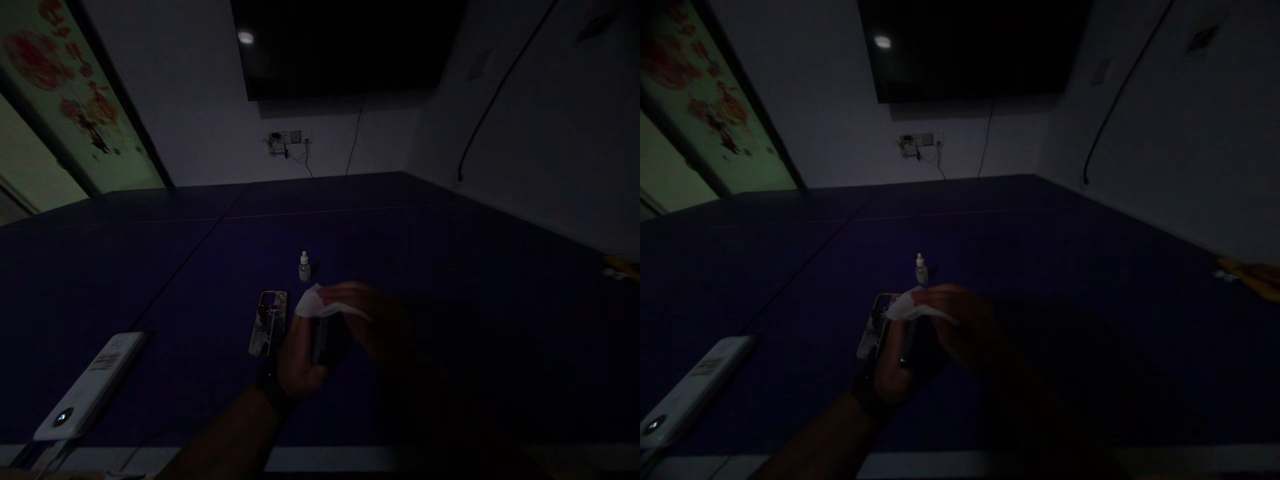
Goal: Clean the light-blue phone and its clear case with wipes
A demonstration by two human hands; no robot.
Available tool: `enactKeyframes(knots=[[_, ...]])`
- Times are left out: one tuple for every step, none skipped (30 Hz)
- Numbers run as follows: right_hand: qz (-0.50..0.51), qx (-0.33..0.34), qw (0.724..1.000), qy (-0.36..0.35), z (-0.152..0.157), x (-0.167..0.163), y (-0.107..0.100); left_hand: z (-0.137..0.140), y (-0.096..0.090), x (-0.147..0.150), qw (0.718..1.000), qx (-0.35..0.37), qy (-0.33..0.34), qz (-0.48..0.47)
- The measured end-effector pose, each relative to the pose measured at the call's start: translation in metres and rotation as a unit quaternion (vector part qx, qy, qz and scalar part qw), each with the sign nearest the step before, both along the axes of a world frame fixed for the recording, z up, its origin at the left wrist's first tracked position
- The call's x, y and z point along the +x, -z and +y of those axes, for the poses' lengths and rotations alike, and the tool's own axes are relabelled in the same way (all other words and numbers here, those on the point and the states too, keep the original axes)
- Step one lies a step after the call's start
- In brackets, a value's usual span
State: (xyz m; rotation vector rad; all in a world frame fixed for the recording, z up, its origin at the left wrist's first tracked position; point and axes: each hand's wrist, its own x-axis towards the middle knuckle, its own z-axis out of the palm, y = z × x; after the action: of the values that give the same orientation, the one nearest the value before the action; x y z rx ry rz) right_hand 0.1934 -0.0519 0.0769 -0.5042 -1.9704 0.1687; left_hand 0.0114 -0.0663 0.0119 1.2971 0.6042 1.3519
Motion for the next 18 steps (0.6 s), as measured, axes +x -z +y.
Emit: enactKeyframes(knots=[[0.002, -0.013, 1.000, 0.015, 0.0003, -0.0003, 0.0005, 0.0000, -0.0014, 0.0009, 1.000, 0.001, -0.003, -0.013], [-0.001, -0.017, 1.000, 0.020, 0.0003, -0.0010, 0.0007, -0.0001, -0.0027, 0.0016, 1.000, 0.002, -0.006, -0.020], [-0.006, -0.012, 1.000, 0.013, -0.0003, -0.0018, 0.0004, -0.0002, -0.0036, 0.0020, 1.000, 0.003, -0.010, -0.022], [-0.011, 0.000, 1.000, -0.001, -0.0012, -0.0025, -0.0003, -0.0003, -0.0042, 0.0021, 1.000, 0.002, -0.015, -0.022], [-0.013, 0.013, 1.000, -0.019, -0.0022, -0.0029, -0.0014, -0.0004, -0.0045, 0.0020, 1.000, 0.000, -0.016, -0.019], [-0.009, 0.025, 0.999, -0.036, -0.0032, -0.0030, -0.0026, -0.0005, -0.0047, 0.0017, 1.000, 0.000, -0.013, -0.015], [-0.003, 0.028, 0.999, -0.046, -0.0039, -0.0027, -0.0037, -0.0006, -0.0050, 0.0015, 1.000, 0.001, -0.007, -0.009], [0.007, 0.024, 0.999, -0.046, -0.0043, -0.0024, -0.0046, -0.0006, -0.0054, 0.0013, 1.000, 0.003, -0.002, -0.002], [0.016, 0.012, 0.999, -0.038, -0.0043, -0.0022, -0.0049, -0.0006, -0.0061, 0.0012, 1.000, 0.008, 0.001, 0.004], [0.023, -0.002, 0.999, -0.023, -0.0041, -0.0023, -0.0048, -0.0004, -0.0068, 0.0012, 1.000, 0.013, 0.002, 0.012], [0.025, -0.011, 1.000, -0.010, -0.0037, -0.0026, -0.0040, -0.0002, -0.0076, 0.0013, 1.000, 0.017, -0.002, 0.021], [0.021, -0.013, 1.000, -0.003, -0.0034, -0.0031, -0.0029, 0.0000, -0.0082, 0.0014, 0.999, 0.020, -0.006, 0.030], [0.012, -0.008, 1.000, -0.006, -0.0031, -0.0036, -0.0016, 0.0003, -0.0088, 0.0015, 0.999, 0.022, -0.010, 0.040], [0.005, 0.003, 1.000, -0.018, -0.0028, -0.0038, -0.0003, 0.0005, -0.0092, 0.0016, 0.999, 0.024, -0.011, 0.047], [0.001, 0.013, 0.999, -0.035, -0.0025, -0.0037, 0.0009, 0.0007, -0.0095, 0.0017, 0.998, 0.026, -0.008, 0.053], [0.004, 0.017, 0.999, -0.051, -0.0022, -0.0031, 0.0017, 0.0009, -0.0097, 0.0018, 0.998, 0.029, -0.001, 0.057], [0.012, 0.013, 0.998, -0.060, -0.0018, -0.0023, 0.0021, 0.0011, -0.0099, 0.0018, 0.998, 0.036, 0.004, 0.059], [0.024, 0.001, 0.998, -0.060, -0.0013, -0.0014, 0.0023, 0.0014, -0.0099, 0.0019, 0.997, 0.046, 0.004, 0.064]])
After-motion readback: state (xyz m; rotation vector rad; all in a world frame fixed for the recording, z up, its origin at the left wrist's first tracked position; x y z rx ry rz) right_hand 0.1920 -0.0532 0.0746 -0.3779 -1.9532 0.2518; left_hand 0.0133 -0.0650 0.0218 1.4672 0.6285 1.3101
